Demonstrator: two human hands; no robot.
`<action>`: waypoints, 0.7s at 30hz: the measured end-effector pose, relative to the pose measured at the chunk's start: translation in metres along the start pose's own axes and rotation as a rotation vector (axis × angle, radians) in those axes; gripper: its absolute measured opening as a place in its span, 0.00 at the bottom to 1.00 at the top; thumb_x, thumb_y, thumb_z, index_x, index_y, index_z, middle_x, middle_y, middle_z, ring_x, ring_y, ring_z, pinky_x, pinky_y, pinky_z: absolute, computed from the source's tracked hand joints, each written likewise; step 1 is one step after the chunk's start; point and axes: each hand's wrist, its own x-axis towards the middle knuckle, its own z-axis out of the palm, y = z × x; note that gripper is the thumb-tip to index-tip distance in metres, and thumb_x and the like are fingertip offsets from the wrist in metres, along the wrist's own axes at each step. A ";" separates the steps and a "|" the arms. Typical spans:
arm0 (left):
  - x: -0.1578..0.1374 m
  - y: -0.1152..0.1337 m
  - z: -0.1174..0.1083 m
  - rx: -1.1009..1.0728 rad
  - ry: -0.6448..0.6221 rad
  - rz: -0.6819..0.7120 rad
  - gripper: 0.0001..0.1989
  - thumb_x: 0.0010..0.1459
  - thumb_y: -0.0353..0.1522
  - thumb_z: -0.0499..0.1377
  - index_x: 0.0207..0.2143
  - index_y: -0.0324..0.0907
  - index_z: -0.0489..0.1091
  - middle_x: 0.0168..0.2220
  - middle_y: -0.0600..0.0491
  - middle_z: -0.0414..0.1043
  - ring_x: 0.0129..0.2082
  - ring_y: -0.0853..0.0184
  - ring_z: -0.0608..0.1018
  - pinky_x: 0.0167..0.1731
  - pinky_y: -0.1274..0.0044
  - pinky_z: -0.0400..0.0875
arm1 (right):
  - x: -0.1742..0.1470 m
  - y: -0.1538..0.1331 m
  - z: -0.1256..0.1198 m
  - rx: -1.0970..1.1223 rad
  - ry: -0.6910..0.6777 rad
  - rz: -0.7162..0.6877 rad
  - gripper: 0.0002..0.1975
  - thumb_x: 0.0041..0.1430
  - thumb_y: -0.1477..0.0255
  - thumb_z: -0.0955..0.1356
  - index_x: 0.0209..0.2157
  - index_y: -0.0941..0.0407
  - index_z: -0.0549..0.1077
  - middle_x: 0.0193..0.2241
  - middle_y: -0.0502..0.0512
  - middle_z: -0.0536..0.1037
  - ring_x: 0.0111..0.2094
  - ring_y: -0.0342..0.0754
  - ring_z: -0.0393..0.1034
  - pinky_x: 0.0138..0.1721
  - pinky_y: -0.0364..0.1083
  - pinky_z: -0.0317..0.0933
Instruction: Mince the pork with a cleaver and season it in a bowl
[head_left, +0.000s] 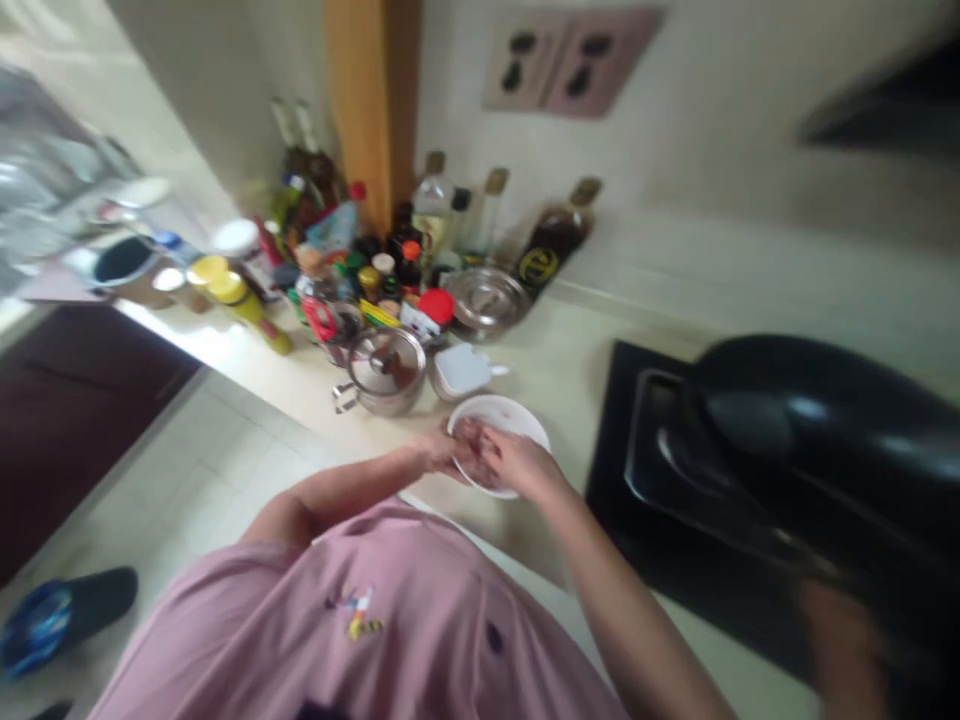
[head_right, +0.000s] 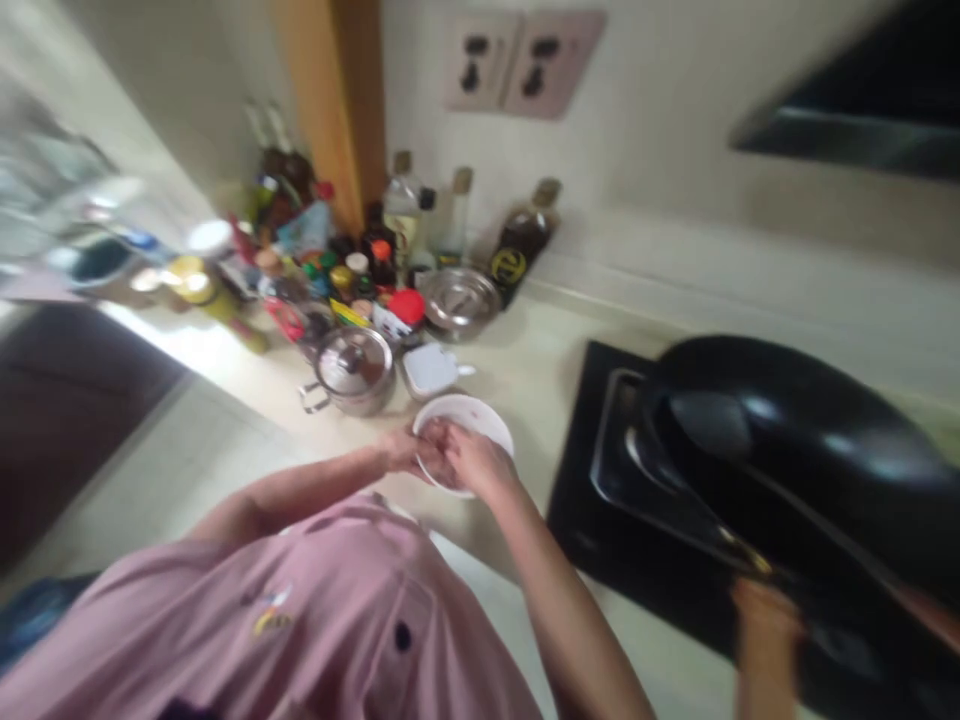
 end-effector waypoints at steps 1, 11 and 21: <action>-0.001 -0.001 0.000 -0.003 0.015 -0.001 0.16 0.34 0.18 0.59 0.30 0.35 0.72 0.23 0.48 0.75 0.24 0.63 0.78 0.24 0.73 0.77 | -0.002 0.004 0.000 -0.013 0.007 -0.011 0.21 0.63 0.70 0.59 0.55 0.58 0.70 0.44 0.62 0.78 0.43 0.53 0.73 0.42 0.46 0.62; -0.090 -0.021 -0.031 0.124 0.138 0.078 0.24 0.41 0.35 0.68 0.42 0.38 0.70 0.28 0.52 0.74 0.21 0.70 0.76 0.19 0.81 0.69 | 0.000 0.030 0.011 0.032 0.202 -0.063 0.20 0.59 0.64 0.59 0.44 0.54 0.77 0.36 0.60 0.81 0.35 0.54 0.76 0.36 0.49 0.66; -0.257 0.104 -0.114 0.638 1.037 0.809 0.10 0.50 0.38 0.63 0.31 0.40 0.77 0.31 0.51 0.77 0.29 0.70 0.73 0.32 0.79 0.67 | -0.001 0.044 0.022 0.250 0.290 0.010 0.22 0.52 0.53 0.59 0.37 0.50 0.77 0.33 0.57 0.82 0.34 0.56 0.77 0.35 0.50 0.69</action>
